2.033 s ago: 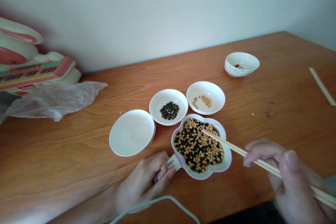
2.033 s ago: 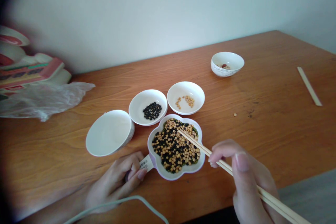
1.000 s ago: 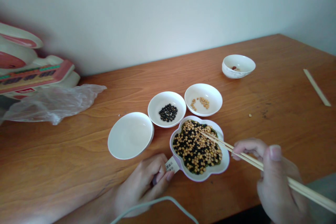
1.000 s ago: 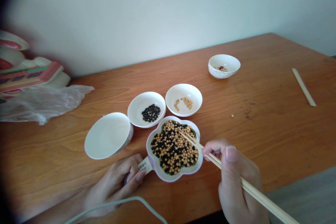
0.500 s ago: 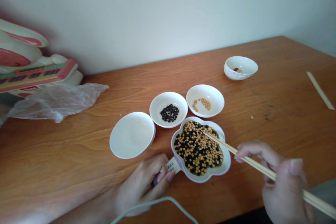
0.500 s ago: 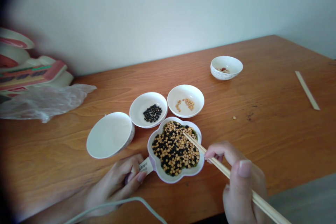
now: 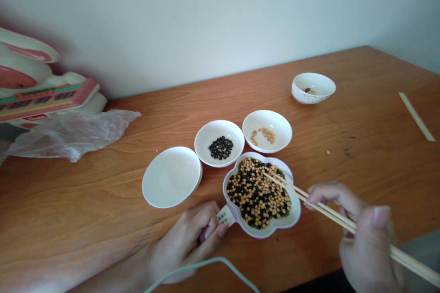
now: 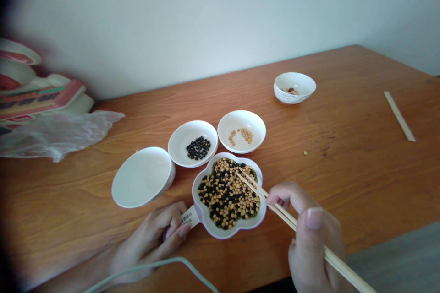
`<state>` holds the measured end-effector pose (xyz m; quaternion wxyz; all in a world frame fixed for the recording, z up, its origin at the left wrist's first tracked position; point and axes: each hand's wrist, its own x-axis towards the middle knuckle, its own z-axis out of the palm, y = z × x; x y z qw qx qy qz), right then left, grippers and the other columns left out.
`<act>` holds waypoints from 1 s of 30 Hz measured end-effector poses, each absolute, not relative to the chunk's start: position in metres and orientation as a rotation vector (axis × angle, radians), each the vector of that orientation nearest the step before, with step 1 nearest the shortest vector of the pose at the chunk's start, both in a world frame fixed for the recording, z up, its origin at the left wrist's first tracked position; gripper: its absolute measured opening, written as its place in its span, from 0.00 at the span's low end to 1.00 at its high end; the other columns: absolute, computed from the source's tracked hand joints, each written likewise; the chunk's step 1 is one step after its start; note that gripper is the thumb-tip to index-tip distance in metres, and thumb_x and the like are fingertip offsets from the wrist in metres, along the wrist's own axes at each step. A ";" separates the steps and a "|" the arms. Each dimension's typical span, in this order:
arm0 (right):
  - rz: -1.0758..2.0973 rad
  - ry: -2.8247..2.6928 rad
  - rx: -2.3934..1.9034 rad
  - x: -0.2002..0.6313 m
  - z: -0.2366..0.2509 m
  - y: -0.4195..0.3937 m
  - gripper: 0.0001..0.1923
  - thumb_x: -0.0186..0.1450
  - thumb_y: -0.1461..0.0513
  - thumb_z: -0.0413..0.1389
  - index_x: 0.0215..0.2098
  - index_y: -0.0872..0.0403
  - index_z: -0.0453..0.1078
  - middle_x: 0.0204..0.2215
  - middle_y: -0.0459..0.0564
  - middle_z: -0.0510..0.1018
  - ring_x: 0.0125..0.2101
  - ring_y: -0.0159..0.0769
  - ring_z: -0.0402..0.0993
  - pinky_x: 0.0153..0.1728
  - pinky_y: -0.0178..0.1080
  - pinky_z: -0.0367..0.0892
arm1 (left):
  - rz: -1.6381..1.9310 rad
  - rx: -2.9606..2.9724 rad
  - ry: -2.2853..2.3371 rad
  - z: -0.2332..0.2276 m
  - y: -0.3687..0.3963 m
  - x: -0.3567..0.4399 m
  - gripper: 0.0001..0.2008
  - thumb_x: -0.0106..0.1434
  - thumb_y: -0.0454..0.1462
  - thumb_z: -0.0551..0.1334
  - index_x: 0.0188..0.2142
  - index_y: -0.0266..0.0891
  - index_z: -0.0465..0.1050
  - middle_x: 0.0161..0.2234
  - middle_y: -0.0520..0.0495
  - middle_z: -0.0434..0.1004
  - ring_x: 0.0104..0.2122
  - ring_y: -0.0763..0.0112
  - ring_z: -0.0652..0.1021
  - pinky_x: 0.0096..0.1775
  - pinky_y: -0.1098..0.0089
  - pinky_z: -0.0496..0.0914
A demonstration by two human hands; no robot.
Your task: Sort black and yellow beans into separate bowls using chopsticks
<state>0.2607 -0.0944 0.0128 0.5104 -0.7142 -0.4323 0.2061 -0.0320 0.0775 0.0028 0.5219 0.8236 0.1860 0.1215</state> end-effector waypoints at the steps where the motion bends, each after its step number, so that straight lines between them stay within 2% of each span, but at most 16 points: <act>1: 0.494 -1.040 -1.711 0.260 0.014 -0.095 0.40 0.73 0.37 0.28 0.38 0.48 0.76 0.35 0.55 0.82 0.40 0.49 0.82 0.29 0.41 0.72 | 0.289 1.973 0.446 0.002 0.078 -0.032 0.13 0.76 0.33 0.55 0.33 0.43 0.55 0.31 0.53 0.65 0.29 0.75 0.65 0.31 0.74 0.60; 5: 0.432 -1.098 -1.755 0.255 0.024 -0.093 0.35 0.75 0.39 0.34 0.37 0.47 0.76 0.33 0.52 0.83 0.38 0.47 0.82 0.28 0.39 0.72 | 0.289 1.971 0.444 0.002 0.077 -0.032 0.13 0.75 0.32 0.56 0.33 0.43 0.55 0.31 0.52 0.65 0.28 0.75 0.65 0.31 0.74 0.61; 9: 0.392 -1.109 -1.765 0.247 0.038 -0.089 0.24 0.77 0.48 0.41 0.39 0.46 0.76 0.25 0.48 0.79 0.29 0.41 0.80 0.27 0.38 0.71 | 0.297 1.975 0.448 0.004 0.077 -0.032 0.13 0.75 0.32 0.56 0.33 0.43 0.55 0.30 0.53 0.65 0.28 0.75 0.65 0.31 0.74 0.61; 12: 0.423 -1.090 -1.808 0.242 0.042 -0.088 0.20 0.76 0.52 0.43 0.42 0.46 0.76 0.25 0.48 0.79 0.29 0.43 0.81 0.29 0.41 0.73 | 0.306 1.977 0.449 0.006 0.077 -0.031 0.13 0.75 0.32 0.56 0.33 0.43 0.56 0.30 0.53 0.65 0.28 0.75 0.65 0.31 0.74 0.61; 17: 0.364 -1.081 -1.824 0.242 0.039 -0.091 0.21 0.77 0.52 0.42 0.40 0.46 0.76 0.32 0.49 0.81 0.31 0.40 0.80 0.32 0.40 0.72 | 0.303 1.978 0.439 0.006 0.077 -0.031 0.13 0.75 0.32 0.56 0.33 0.43 0.56 0.30 0.53 0.65 0.28 0.75 0.65 0.31 0.74 0.61; 20: 0.309 -1.057 -1.816 0.245 0.036 -0.092 0.24 0.78 0.51 0.40 0.39 0.47 0.76 0.32 0.49 0.81 0.31 0.39 0.79 0.31 0.39 0.71 | 0.294 1.980 0.443 0.003 0.077 -0.032 0.13 0.75 0.32 0.56 0.33 0.43 0.55 0.30 0.52 0.66 0.28 0.74 0.65 0.31 0.74 0.61; 26: 0.368 -1.153 -1.749 0.256 0.028 -0.095 0.32 0.75 0.42 0.36 0.37 0.48 0.77 0.34 0.52 0.82 0.37 0.46 0.81 0.27 0.40 0.69 | 0.300 1.977 0.461 0.004 0.076 -0.032 0.13 0.75 0.32 0.56 0.33 0.43 0.56 0.30 0.52 0.66 0.28 0.74 0.66 0.31 0.74 0.62; 30: 0.362 -1.145 -1.739 0.253 0.030 -0.093 0.30 0.76 0.45 0.36 0.38 0.47 0.76 0.35 0.53 0.82 0.39 0.47 0.81 0.29 0.40 0.70 | 0.325 2.007 0.454 0.004 0.076 -0.031 0.12 0.74 0.32 0.57 0.33 0.43 0.56 0.30 0.53 0.65 0.27 0.75 0.65 0.30 0.74 0.61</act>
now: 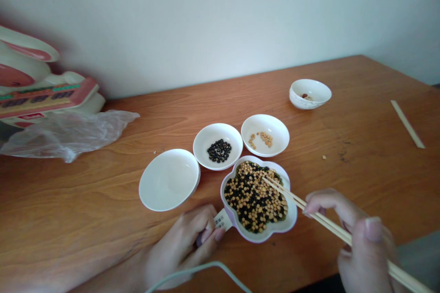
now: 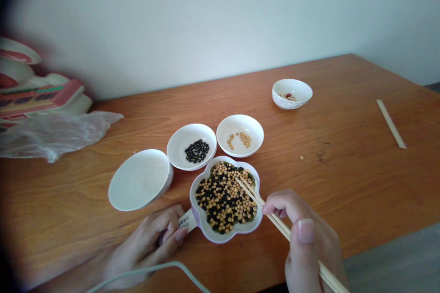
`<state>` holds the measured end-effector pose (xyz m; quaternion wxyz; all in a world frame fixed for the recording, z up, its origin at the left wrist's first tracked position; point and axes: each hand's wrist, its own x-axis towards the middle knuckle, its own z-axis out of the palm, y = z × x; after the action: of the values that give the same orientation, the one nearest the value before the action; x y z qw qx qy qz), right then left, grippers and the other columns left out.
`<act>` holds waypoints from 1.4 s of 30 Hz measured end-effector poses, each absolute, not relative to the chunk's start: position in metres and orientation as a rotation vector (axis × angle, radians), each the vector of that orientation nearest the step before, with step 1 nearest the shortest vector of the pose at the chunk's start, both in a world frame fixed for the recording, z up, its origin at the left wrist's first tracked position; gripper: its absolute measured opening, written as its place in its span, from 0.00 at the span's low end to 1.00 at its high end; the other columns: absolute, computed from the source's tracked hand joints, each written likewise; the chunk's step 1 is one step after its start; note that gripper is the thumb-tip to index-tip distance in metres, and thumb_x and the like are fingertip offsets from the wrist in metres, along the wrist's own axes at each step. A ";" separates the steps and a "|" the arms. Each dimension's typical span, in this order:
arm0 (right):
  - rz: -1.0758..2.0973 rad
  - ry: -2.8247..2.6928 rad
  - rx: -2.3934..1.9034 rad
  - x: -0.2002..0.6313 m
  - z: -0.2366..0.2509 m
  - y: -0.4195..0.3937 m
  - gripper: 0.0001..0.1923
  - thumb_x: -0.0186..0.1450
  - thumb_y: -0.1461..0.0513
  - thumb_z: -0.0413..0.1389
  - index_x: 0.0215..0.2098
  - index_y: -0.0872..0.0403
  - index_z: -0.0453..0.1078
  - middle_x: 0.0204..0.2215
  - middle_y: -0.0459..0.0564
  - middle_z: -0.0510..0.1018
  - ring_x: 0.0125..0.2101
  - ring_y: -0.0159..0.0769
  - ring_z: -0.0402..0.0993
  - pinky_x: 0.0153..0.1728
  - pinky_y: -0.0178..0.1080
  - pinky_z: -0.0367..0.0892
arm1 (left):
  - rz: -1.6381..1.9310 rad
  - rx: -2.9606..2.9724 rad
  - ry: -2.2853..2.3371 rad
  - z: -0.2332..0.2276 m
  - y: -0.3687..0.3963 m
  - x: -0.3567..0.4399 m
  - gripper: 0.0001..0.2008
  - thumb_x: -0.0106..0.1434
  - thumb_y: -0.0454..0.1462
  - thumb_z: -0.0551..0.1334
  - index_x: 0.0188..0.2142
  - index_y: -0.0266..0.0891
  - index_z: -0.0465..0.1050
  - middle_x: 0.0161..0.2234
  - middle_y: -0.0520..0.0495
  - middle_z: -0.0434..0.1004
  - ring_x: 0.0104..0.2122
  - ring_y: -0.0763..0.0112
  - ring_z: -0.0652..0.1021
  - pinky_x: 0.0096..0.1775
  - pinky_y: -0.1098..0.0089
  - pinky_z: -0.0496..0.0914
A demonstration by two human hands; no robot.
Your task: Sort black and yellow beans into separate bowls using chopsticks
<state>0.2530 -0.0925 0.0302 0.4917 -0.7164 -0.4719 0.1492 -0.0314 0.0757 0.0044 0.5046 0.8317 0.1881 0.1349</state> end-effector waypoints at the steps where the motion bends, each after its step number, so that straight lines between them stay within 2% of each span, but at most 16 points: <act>1: 0.342 -1.147 -1.732 0.251 0.032 -0.091 0.30 0.76 0.46 0.36 0.38 0.48 0.76 0.34 0.53 0.82 0.38 0.46 0.80 0.29 0.40 0.70 | 0.324 2.015 0.452 0.004 0.076 -0.032 0.12 0.74 0.32 0.56 0.34 0.43 0.57 0.30 0.53 0.65 0.27 0.75 0.65 0.30 0.75 0.61; 5: 0.262 -1.152 -1.729 0.245 0.040 -0.086 0.29 0.77 0.48 0.36 0.37 0.48 0.76 0.33 0.52 0.81 0.35 0.42 0.80 0.30 0.38 0.69 | 0.293 2.025 0.470 -0.001 0.075 -0.034 0.12 0.75 0.33 0.55 0.34 0.43 0.56 0.31 0.53 0.65 0.28 0.75 0.65 0.30 0.75 0.61; 11: 0.265 -1.097 -1.806 0.240 0.051 -0.080 0.33 0.76 0.41 0.36 0.36 0.48 0.76 0.28 0.49 0.79 0.27 0.39 0.77 0.27 0.38 0.69 | 0.261 2.049 0.491 -0.001 0.075 -0.034 0.12 0.76 0.34 0.55 0.34 0.43 0.56 0.31 0.53 0.67 0.28 0.75 0.66 0.31 0.76 0.62; 22: 0.230 -1.006 -1.776 0.224 0.060 -0.070 0.28 0.76 0.43 0.41 0.34 0.48 0.75 0.26 0.51 0.78 0.26 0.41 0.77 0.22 0.36 0.69 | 0.289 2.078 0.498 0.004 0.074 -0.031 0.13 0.77 0.34 0.54 0.33 0.43 0.56 0.30 0.54 0.67 0.26 0.77 0.65 0.29 0.77 0.61; 28: 0.201 -0.971 -1.730 0.228 0.057 -0.070 0.27 0.76 0.47 0.45 0.32 0.50 0.78 0.26 0.52 0.78 0.26 0.41 0.76 0.24 0.38 0.69 | 0.266 2.037 0.481 -0.003 0.074 -0.036 0.12 0.77 0.35 0.53 0.34 0.43 0.56 0.31 0.53 0.67 0.28 0.76 0.66 0.31 0.75 0.61; 35: 0.143 -1.026 -1.715 0.239 0.043 -0.084 0.29 0.77 0.49 0.41 0.32 0.50 0.78 0.30 0.52 0.81 0.27 0.39 0.76 0.28 0.40 0.69 | 0.227 2.013 0.494 -0.005 0.073 -0.038 0.12 0.78 0.35 0.53 0.34 0.43 0.56 0.32 0.53 0.66 0.29 0.75 0.66 0.32 0.74 0.61; 39: 0.164 -1.018 -1.745 0.237 0.049 -0.080 0.24 0.76 0.50 0.46 0.36 0.49 0.80 0.30 0.52 0.81 0.29 0.41 0.77 0.28 0.40 0.70 | 0.219 2.005 0.484 -0.005 0.074 -0.039 0.12 0.78 0.35 0.53 0.35 0.43 0.56 0.33 0.52 0.67 0.30 0.74 0.66 0.33 0.73 0.62; 42: 0.142 -1.037 -1.726 0.241 0.053 -0.076 0.20 0.74 0.49 0.52 0.34 0.48 0.81 0.30 0.52 0.82 0.31 0.43 0.78 0.31 0.41 0.72 | 0.201 1.998 0.494 -0.006 0.074 -0.039 0.12 0.78 0.35 0.53 0.35 0.43 0.56 0.33 0.52 0.67 0.30 0.75 0.66 0.33 0.73 0.61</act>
<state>0.2405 -0.0759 0.0530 0.5325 -0.7238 -0.4348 0.0596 -0.0388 0.0739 -0.0062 0.5115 0.8301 0.2055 0.0837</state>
